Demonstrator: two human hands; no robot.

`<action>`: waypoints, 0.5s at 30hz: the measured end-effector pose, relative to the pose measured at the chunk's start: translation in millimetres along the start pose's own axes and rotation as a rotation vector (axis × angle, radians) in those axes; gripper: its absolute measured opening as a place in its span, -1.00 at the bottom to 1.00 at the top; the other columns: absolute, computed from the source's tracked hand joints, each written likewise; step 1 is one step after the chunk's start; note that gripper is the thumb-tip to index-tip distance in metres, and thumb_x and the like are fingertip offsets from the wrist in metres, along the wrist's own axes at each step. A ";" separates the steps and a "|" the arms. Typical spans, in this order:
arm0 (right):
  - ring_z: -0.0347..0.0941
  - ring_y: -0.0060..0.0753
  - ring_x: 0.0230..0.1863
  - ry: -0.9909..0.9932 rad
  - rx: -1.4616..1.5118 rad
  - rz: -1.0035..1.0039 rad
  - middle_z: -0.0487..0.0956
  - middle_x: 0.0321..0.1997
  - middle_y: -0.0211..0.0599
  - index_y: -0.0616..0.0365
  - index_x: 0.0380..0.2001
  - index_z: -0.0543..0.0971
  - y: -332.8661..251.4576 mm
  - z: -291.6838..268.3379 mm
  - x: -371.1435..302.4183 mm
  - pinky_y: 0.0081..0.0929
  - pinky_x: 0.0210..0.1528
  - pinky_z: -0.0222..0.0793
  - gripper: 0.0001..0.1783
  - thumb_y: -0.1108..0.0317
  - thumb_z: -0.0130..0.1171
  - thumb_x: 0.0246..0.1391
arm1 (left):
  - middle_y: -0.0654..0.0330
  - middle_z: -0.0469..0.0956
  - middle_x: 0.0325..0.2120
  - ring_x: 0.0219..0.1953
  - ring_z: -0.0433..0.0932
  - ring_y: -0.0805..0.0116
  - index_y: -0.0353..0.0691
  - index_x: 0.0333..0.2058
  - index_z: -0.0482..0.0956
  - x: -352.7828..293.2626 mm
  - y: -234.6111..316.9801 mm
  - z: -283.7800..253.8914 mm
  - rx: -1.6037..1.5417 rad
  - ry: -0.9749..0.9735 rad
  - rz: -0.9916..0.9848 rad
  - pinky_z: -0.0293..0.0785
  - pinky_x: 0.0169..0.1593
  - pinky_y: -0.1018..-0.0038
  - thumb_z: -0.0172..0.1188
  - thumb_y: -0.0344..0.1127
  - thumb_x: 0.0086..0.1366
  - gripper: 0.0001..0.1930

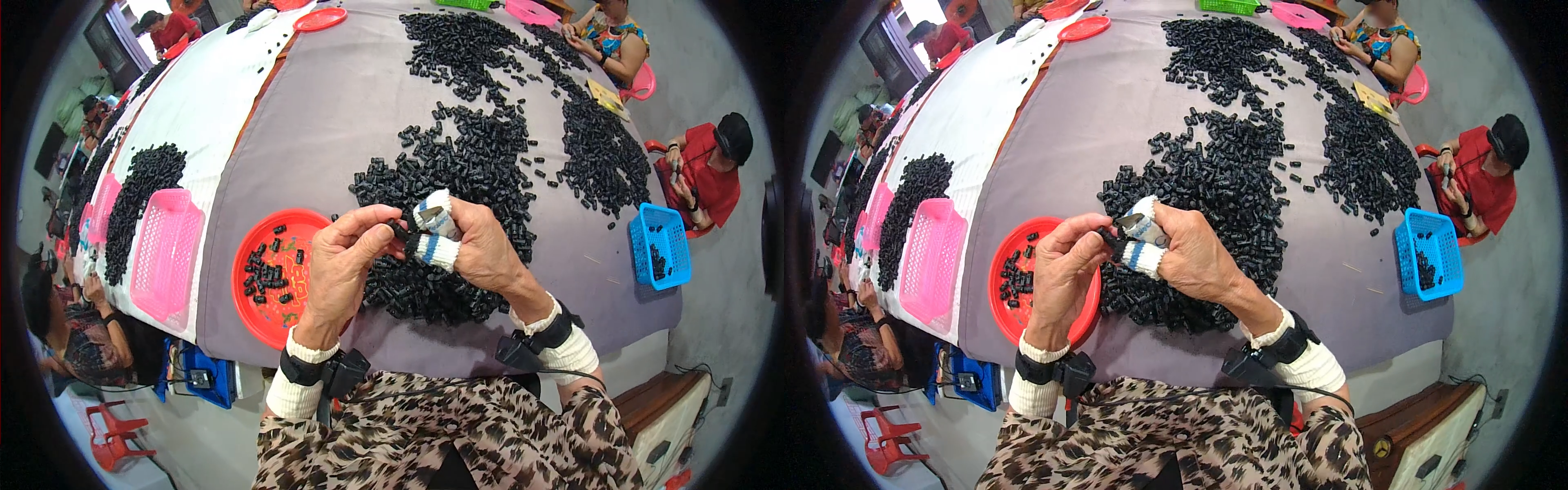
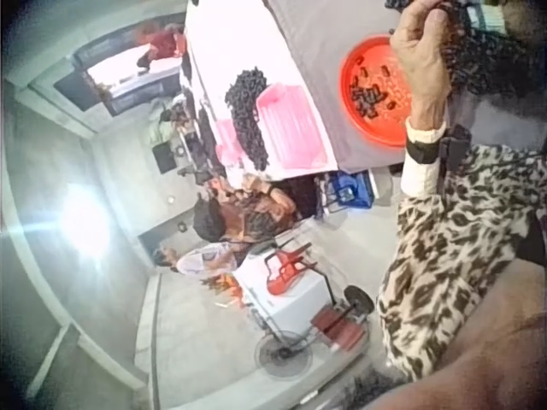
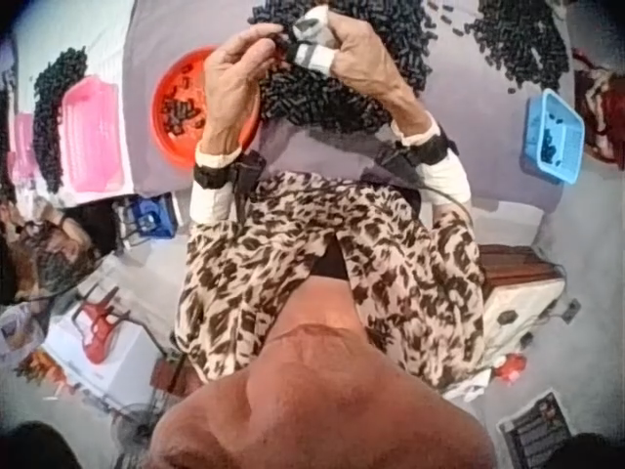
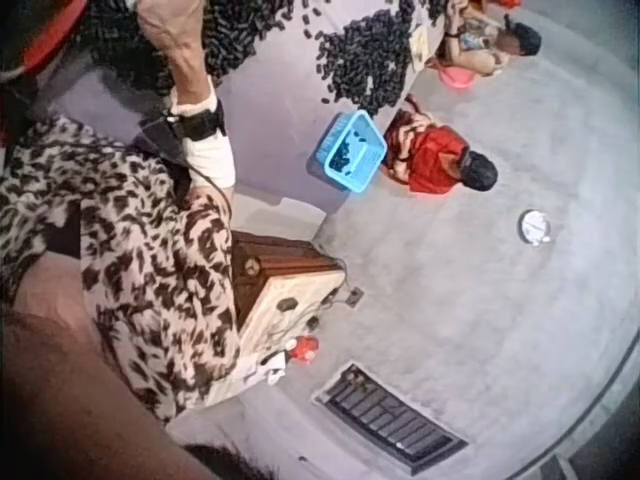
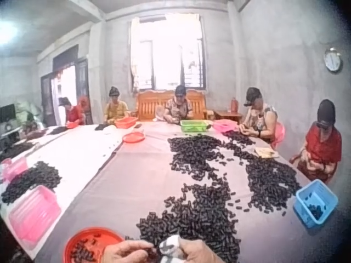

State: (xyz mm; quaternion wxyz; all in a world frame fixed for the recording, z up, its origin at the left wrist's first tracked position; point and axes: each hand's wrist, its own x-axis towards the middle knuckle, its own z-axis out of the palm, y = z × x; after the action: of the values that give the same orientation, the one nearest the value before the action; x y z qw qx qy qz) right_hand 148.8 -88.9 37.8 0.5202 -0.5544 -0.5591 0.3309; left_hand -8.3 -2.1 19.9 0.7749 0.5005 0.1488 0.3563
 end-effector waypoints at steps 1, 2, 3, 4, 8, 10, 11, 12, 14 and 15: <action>0.26 -0.74 -0.53 0.013 -0.003 -0.017 0.45 -0.58 -0.52 0.21 -0.37 0.46 1.6 2.6 1.0 -0.65 -0.48 0.26 -0.80 0.37 0.21 -0.05 | 0.17 0.54 -0.35 -0.35 0.51 0.51 -0.37 -0.16 0.48 -0.1 0.4 -0.4 -0.081 0.008 -0.032 0.48 -0.25 0.58 0.08 -0.45 0.22 -0.78; 0.26 -0.72 -0.53 0.018 0.035 -0.029 0.44 -0.58 -0.49 0.22 -0.38 0.44 0.7 4.8 2.2 -0.63 -0.48 0.26 -0.78 0.36 0.22 -0.06 | 0.16 0.53 -0.34 -0.33 0.50 0.51 -0.37 -0.15 0.47 0.3 0.7 -0.7 -0.162 0.014 -0.065 0.47 -0.24 0.58 0.07 -0.44 0.23 -0.78; 0.26 -0.72 -0.53 0.011 0.034 -0.034 0.44 -0.58 -0.49 0.22 -0.38 0.44 -2.0 7.1 3.6 -0.63 -0.48 0.26 -0.78 0.36 0.22 -0.06 | 0.16 0.53 -0.34 -0.33 0.50 0.51 -0.37 -0.15 0.47 0.3 0.9 -3.3 -0.162 0.019 -0.057 0.47 -0.24 0.58 0.07 -0.44 0.23 -0.78; 0.25 -0.72 -0.54 0.003 0.002 -0.022 0.43 -0.59 -0.47 0.23 -0.39 0.43 -7.2 8.9 4.5 -0.62 -0.49 0.26 -0.77 0.34 0.22 -0.06 | 0.16 0.53 -0.34 -0.33 0.50 0.50 -0.36 -0.14 0.46 0.7 -0.3 -6.6 -0.212 0.012 -0.063 0.45 -0.24 0.59 0.07 -0.42 0.23 -0.77; 0.28 -0.58 -0.58 -0.058 -0.106 0.020 0.43 -0.61 -0.34 0.25 -0.44 0.39 -25.4 8.6 11.4 -0.53 -0.50 0.26 -0.68 0.23 0.24 -0.07 | 0.16 0.53 -0.36 -0.34 0.50 0.48 -0.35 -0.14 0.46 0.4 2.6 -11.2 -0.305 -0.007 -0.072 0.42 -0.25 0.60 0.08 -0.38 0.23 -0.76; 0.31 -0.52 -0.59 -0.070 -0.171 0.010 0.43 -0.62 -0.30 0.25 -0.46 0.38 -23.6 6.6 13.0 -0.49 -0.50 0.27 -0.64 0.19 0.25 -0.09 | 0.16 0.54 -0.36 -0.34 0.50 0.47 -0.35 -0.15 0.46 1.9 2.8 -11.5 -0.323 -0.041 -0.080 0.43 -0.24 0.57 0.08 -0.38 0.23 -0.76; 0.33 -0.43 -0.60 -0.083 -0.203 -0.018 0.43 -0.62 -0.24 0.26 -0.47 0.37 -18.5 5.9 14.2 -0.45 -0.50 0.27 -0.61 0.16 0.27 -0.12 | 0.16 0.54 -0.36 -0.34 0.51 0.46 -0.35 -0.15 0.46 2.6 2.8 -11.5 -0.340 -0.074 -0.090 0.44 -0.22 0.55 0.07 -0.37 0.23 -0.76; 0.36 -0.34 -0.61 -0.097 -0.234 -0.047 0.43 -0.63 -0.19 0.28 -0.48 0.36 -15.7 5.3 15.5 -0.40 -0.51 0.27 -0.57 0.13 0.28 -0.15 | 0.16 0.54 -0.36 -0.34 0.51 0.46 -0.35 -0.15 0.46 2.8 3.6 -10.8 -0.339 -0.074 -0.091 0.44 -0.22 0.55 0.07 -0.37 0.23 -0.76; 0.37 -0.27 -0.62 -0.112 -0.224 -0.040 0.42 -0.64 -0.16 0.29 -0.50 0.35 -16.0 4.9 17.1 -0.37 -0.52 0.27 -0.55 0.12 0.29 -0.17 | 0.17 0.54 -0.35 -0.32 0.52 0.44 -0.34 -0.15 0.46 2.9 5.4 -8.4 -0.345 -0.084 -0.096 0.44 -0.19 0.51 0.07 -0.37 0.23 -0.77; 0.37 -0.20 -0.62 -0.131 -0.216 -0.033 0.41 -0.65 -0.14 0.30 -0.51 0.34 -16.2 4.5 18.0 -0.34 -0.52 0.27 -0.53 0.11 0.29 -0.19 | 0.17 0.54 -0.35 -0.32 0.52 0.44 -0.34 -0.15 0.46 3.1 5.5 -8.0 -0.343 -0.085 -0.098 0.44 -0.19 0.51 0.07 -0.37 0.23 -0.77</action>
State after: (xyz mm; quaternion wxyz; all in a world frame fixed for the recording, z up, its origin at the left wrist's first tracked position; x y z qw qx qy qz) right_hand 142.8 -73.2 56.0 0.4253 -0.5750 -0.6333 0.2958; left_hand -13.1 6.7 21.5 0.8709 0.3678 0.0772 0.3168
